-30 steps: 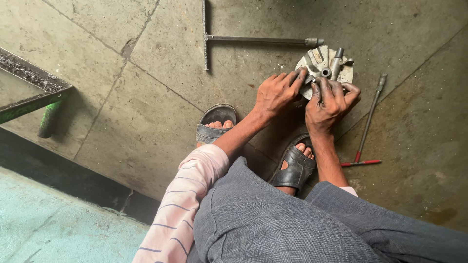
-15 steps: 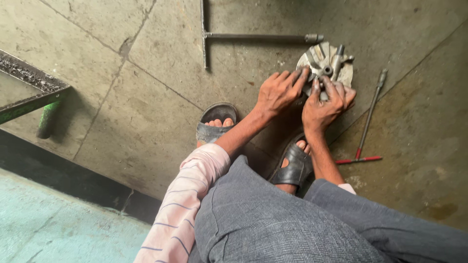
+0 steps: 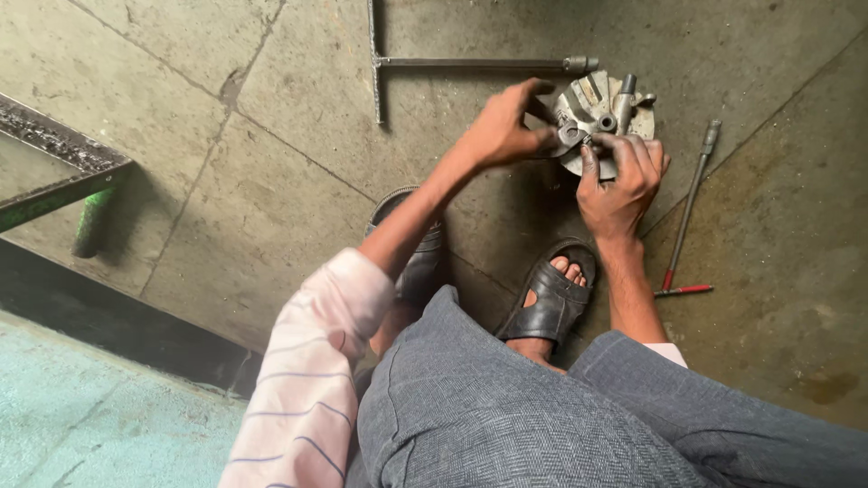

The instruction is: The person sits on the floor and assembles a circular metal component with multiple protruding pins. They use a T-handle wrench to tighten or adjust the parts, repeatedly rotating the object and manipulating the pins with their hands.

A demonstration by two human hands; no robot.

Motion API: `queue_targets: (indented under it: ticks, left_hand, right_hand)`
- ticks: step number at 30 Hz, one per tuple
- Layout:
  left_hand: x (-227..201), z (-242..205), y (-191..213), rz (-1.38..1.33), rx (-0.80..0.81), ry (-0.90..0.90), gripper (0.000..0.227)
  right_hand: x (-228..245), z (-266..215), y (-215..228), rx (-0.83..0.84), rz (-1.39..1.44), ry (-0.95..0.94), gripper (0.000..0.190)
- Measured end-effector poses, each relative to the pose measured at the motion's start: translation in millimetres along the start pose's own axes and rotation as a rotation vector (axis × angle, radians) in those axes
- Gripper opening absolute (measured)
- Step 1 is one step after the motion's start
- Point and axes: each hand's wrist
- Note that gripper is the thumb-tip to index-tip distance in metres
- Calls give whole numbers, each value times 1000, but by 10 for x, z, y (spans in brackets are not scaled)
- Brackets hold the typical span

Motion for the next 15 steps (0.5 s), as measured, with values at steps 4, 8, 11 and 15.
queue_targets:
  ticks: [4,8,11,15]
  left_hand:
    - [299,248,-20,-126,259,270,32]
    - [556,531,-40,53,361,87,33]
    - [713,764,-25,211,507,-137,35]
    - [704,978,-121,1210,572,-830,36]
  right_hand:
    - [-50,103,62,110,-117,122,18]
    - [-100,179,130,174,-126,179,18]
    - [-127,212,137,263,-133,191,17]
    - [-178,231,128,235,-121,247,16]
Point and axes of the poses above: each hand's wrist, its own z-axis towards the middle knuckle, its own y-axis out of the back of the hand, x = y × z, and after that the axes turned 2 degrees about -z, right-handed
